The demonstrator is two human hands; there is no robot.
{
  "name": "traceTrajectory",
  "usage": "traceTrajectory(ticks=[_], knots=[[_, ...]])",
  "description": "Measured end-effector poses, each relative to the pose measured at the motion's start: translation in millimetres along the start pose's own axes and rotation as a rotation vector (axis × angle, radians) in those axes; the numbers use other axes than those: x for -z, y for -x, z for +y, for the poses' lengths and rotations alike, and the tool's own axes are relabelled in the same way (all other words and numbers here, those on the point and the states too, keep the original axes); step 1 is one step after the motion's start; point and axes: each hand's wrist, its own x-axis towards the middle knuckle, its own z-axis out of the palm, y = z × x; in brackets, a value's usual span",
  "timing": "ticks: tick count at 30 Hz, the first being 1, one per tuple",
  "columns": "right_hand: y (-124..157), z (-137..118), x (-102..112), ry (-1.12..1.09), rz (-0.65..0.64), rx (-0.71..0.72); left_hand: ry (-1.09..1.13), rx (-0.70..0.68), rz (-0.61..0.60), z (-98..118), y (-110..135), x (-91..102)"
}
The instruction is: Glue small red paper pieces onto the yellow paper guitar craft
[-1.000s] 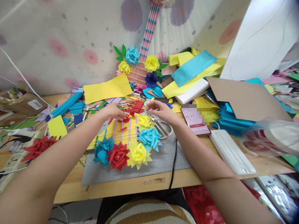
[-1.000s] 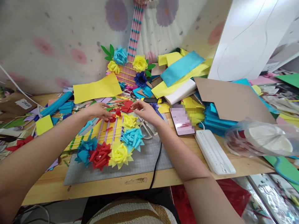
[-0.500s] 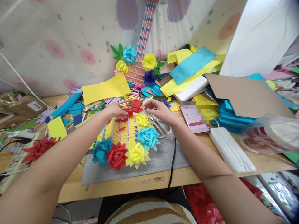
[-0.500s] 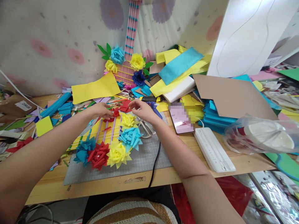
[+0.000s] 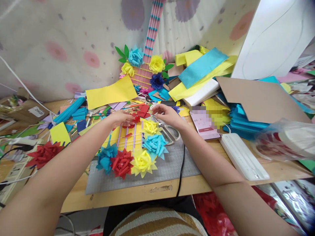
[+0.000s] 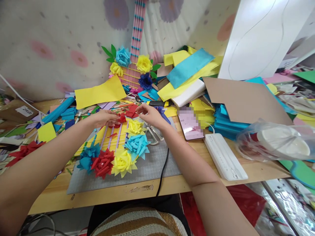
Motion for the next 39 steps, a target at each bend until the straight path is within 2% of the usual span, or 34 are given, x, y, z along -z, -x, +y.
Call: traceTrajectory(ticks=[4, 7, 15, 24, 28, 39], knots=[[0, -1, -1, 0.006, 0.003, -0.021, -0.045, 0.003, -0.008, 0, 6, 0.7], [0, -1, -2, 0.001, 0.000, -0.009, -0.078, -0.044, -0.023, -4, 8, 1.1], [-1, 1, -2, 0.013, 0.002, 0.009, -0.261, -0.235, 0.132, -16, 12, -6.8], [0, 2, -3, 0.026, -0.003, 0.002, -0.494, -0.392, 0.271, -33, -1, -15.4], [0, -1, -3, 0.023, 0.001, 0.005, -0.596, -0.400, 0.328, -31, 4, -18.9], [2, -4, -6, 0.009, -0.002, 0.016, -0.701, -0.414, 0.373, -31, 9, -29.8]])
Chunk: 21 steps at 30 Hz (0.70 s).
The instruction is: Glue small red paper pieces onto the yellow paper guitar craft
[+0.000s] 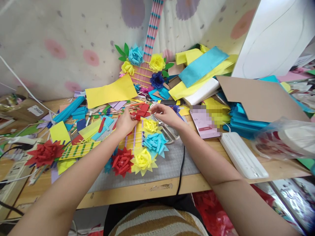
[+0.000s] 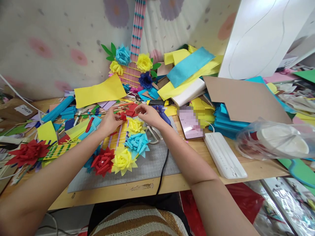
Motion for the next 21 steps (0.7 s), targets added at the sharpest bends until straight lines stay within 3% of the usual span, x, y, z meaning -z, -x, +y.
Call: traceTrajectory(ticks=[11, 21], knots=[[0.3, 1.6, -1.2, -0.025, 0.007, -0.017, -0.045, -0.011, 0.006, 3.6, 3.1, -1.2], [0.7, 4.0, -3.5, -0.030, 0.000, -0.009, -0.096, -0.131, -0.013, 4.0, 5.2, -5.7]])
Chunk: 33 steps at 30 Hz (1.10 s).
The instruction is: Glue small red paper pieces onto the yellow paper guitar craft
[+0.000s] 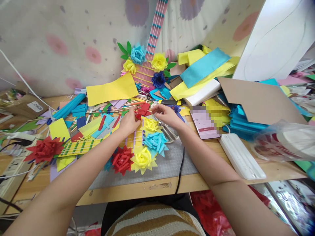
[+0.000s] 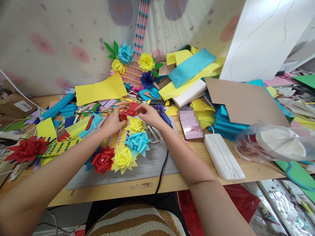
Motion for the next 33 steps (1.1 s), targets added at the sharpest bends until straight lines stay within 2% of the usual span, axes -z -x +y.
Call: traceTrajectory(ticks=[7, 12, 15, 19, 22, 24, 29, 33], knots=[[0, 1, 2, 0.010, 0.018, -0.006, 0.088, -0.041, -0.047, -6, -3, 6.2], [1, -2, 5, 0.027, 0.034, -0.023, 0.344, 0.011, -0.140, -21, -2, 27.6], [2, -4, 7, 0.020, 0.071, -0.048, 0.526, 0.075, -0.067, -35, 4, 46.4], [5, -5, 8, -0.010, 0.148, -0.056, 0.679, 0.151, 0.104, -53, 13, 62.2], [6, -2, 7, -0.029, 0.180, -0.043, 0.629, 0.205, 0.203, -62, 16, 61.9], [8, 1, 8, -0.023, 0.183, -0.054, 0.542, 0.209, 0.209, -65, 17, 57.9], [17, 8, 12, 0.064, 0.099, -0.087, 0.279, 0.156, 0.060, -65, 21, 47.2], [26, 14, 20, 0.125, 0.020, -0.128, 0.212, 0.091, 0.029, -65, 20, 40.0]])
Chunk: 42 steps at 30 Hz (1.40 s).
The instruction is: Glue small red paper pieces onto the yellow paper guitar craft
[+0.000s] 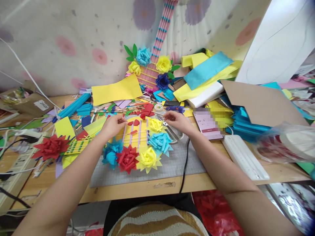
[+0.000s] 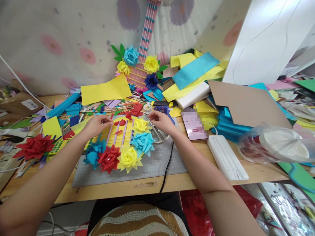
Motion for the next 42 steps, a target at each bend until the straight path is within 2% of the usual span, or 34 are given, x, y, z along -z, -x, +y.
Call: traceTrajectory(ticks=[4, 10, 17, 20, 24, 28, 30, 33, 36, 42], knots=[[3, 5, 8, 0.006, -0.033, -0.079, 0.019, -0.094, -0.033, -4, -3, -5.0], [1, 9, 14, 0.183, -0.016, -0.078, 0.075, -0.205, -0.210, -5, 3, -8.1], [3, 8, 13, 0.341, -0.012, -0.048, -0.064, -0.347, -0.302, -1, 1, -13.1], [5, 5, 15, 0.364, -0.018, -0.036, -0.101, -0.336, -0.274, 1, 2, -14.0], [9, -3, 31, 0.374, -0.147, -0.049, -0.075, -0.297, -0.225, 3, 3, -13.7], [12, -8, 54, 0.666, -0.217, -0.215, 0.126, -0.174, -0.177, 2, 1, -8.8], [12, -5, 60, 0.805, -0.155, -0.307, 0.269, -0.121, -0.135, 4, 0, -5.7], [7, 7, 58, 0.871, 0.048, -0.358, 0.396, -0.066, -0.094, 10, 0, -3.9], [0, 25, 47, 0.796, 0.218, -0.225, 0.366, -0.058, -0.084, 17, 4, -6.3], [-11, 54, 29, 0.586, 0.289, -0.115, 0.307, -0.057, -0.124, 31, 12, -14.2]])
